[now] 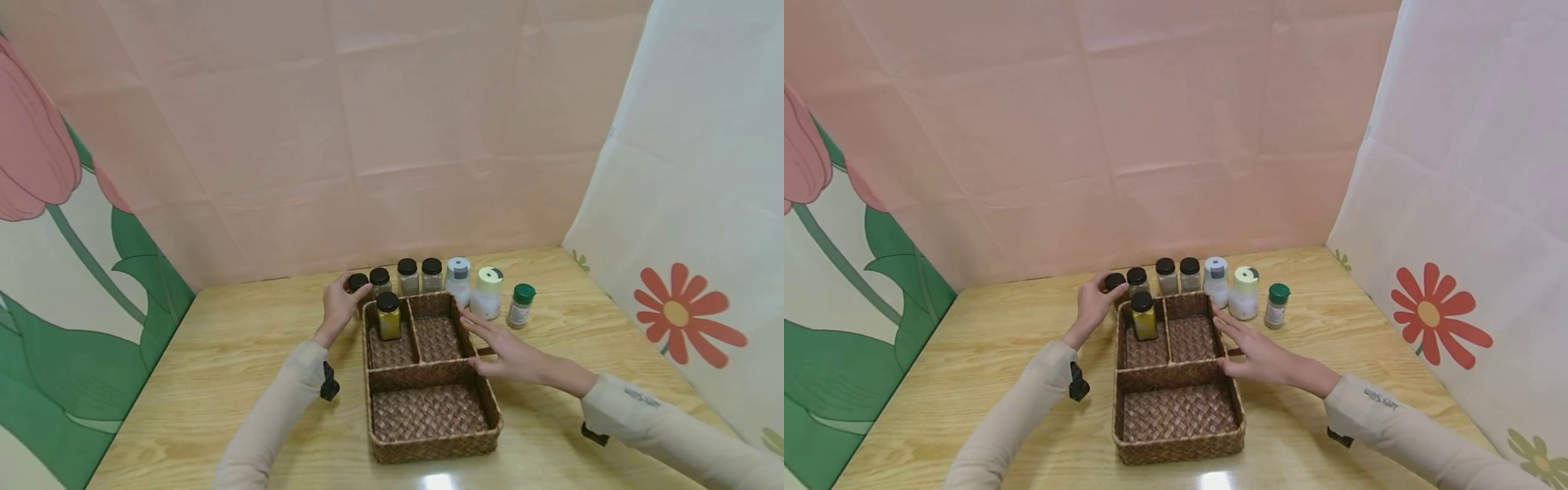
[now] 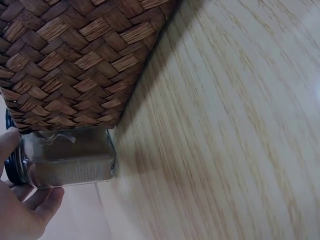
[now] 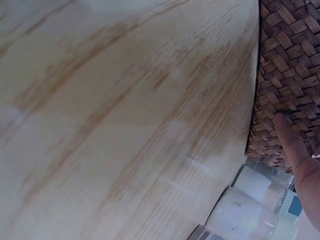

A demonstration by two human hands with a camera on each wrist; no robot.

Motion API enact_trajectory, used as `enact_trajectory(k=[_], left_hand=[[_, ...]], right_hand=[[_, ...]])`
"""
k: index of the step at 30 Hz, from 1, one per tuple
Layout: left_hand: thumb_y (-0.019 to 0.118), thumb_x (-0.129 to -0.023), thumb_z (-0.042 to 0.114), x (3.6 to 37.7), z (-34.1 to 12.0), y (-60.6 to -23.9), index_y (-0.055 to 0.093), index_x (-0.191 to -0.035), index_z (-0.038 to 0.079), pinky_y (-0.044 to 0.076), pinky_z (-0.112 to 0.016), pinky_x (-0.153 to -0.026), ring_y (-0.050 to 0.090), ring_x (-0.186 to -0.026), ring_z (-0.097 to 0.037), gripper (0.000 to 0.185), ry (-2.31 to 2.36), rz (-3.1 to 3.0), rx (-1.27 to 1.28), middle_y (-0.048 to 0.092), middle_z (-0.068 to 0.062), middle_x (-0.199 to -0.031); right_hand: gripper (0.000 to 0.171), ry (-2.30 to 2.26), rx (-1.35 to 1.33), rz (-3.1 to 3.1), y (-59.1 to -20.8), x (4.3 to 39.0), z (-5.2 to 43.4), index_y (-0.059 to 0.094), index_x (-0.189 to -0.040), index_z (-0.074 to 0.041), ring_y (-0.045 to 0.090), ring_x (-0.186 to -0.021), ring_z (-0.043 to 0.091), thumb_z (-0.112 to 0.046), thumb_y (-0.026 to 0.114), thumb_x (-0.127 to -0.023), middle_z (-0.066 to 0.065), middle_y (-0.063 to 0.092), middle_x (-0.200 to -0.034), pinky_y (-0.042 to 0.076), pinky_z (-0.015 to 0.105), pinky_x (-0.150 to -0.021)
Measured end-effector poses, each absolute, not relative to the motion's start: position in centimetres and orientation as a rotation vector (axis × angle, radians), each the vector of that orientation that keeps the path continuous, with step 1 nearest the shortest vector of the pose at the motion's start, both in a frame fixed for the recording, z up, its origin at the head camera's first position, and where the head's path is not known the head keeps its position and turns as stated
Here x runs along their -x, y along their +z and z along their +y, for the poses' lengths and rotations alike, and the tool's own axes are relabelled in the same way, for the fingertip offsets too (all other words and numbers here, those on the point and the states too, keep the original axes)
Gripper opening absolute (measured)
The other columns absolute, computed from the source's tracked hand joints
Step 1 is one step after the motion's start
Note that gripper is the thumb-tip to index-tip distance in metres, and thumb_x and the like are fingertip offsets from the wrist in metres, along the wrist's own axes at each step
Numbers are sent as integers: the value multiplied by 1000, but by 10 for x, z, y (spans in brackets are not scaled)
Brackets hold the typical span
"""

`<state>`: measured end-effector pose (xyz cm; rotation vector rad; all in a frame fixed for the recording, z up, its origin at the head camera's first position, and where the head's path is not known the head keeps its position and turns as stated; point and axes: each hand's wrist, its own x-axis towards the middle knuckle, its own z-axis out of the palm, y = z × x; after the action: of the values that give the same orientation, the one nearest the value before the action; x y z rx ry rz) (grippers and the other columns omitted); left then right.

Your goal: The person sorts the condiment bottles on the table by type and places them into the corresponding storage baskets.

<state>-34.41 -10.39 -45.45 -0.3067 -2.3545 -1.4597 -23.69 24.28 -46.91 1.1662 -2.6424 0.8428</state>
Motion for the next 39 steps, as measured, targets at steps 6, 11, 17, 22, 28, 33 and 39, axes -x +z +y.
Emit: enact_trajectory(k=[6,11,17,22,28,33,39], left_hand=[[80,-86,18,344,-104,-454,71,-113,2,43,-32,-58,53,-60,-18,33,-1415,-2331,315,67,-9,-76],[79,-86,19,345,-103,-453,71,-112,3,40,-31,-55,49,-54,-16,32,-1401,-2311,305,63,-7,-69],[79,-87,21,343,-101,-449,72,-108,3,39,-30,-54,48,-53,-17,28,-1406,-2301,302,60,-5,-66],[80,-86,21,341,-101,-448,73,-106,3,37,-29,-53,45,-51,-16,28,-1385,-2284,285,56,-5,-61],[81,-85,20,340,-102,-446,73,-109,1,35,-28,-50,41,-47,-13,32,-1362,-2245,295,53,-4,-57],[80,-85,17,339,-105,-445,73,-111,1,34,-28,-48,40,-44,-14,32,-1355,-2213,306,55,-6,-56],[81,-84,18,338,-108,-441,74,-107,2,36,-29,-50,45,-49,-15,30,-1333,-2200,265,59,-5,-61]], right_hand=[[75,853,-1170,-2639,-468,238,243,34,-149,9,30,-140,42,-19,71,-89,17,19,-162,34,54,-107],[76,865,-1174,-2638,-468,239,244,33,-150,8,31,-139,42,-17,71,-89,20,20,-161,38,54,-105],[76,872,-1172,-2640,-467,239,245,32,-150,8,33,-138,43,-17,71,-90,25,22,-158,40,55,-103],[75,877,-1175,-2635,-468,239,246,33,-150,9,32,-139,43,-18,71,-90,25,22,-158,38,55,-104],[75,857,-1170,-2638,-468,239,246,33,-149,10,32,-138,44,-18,70,-91,25,23,-158,38,56,-103],[76,865,-1167,-2656,-466,238,244,31,-149,11,30,-140,43,-18,70,-90,25,21,-159,36,54,-106],[78,894,-1156,-2681,-467,236,242,29,-151,10,29,-140,43,-19,69,-91,26,19,-159,36,55,-105]])
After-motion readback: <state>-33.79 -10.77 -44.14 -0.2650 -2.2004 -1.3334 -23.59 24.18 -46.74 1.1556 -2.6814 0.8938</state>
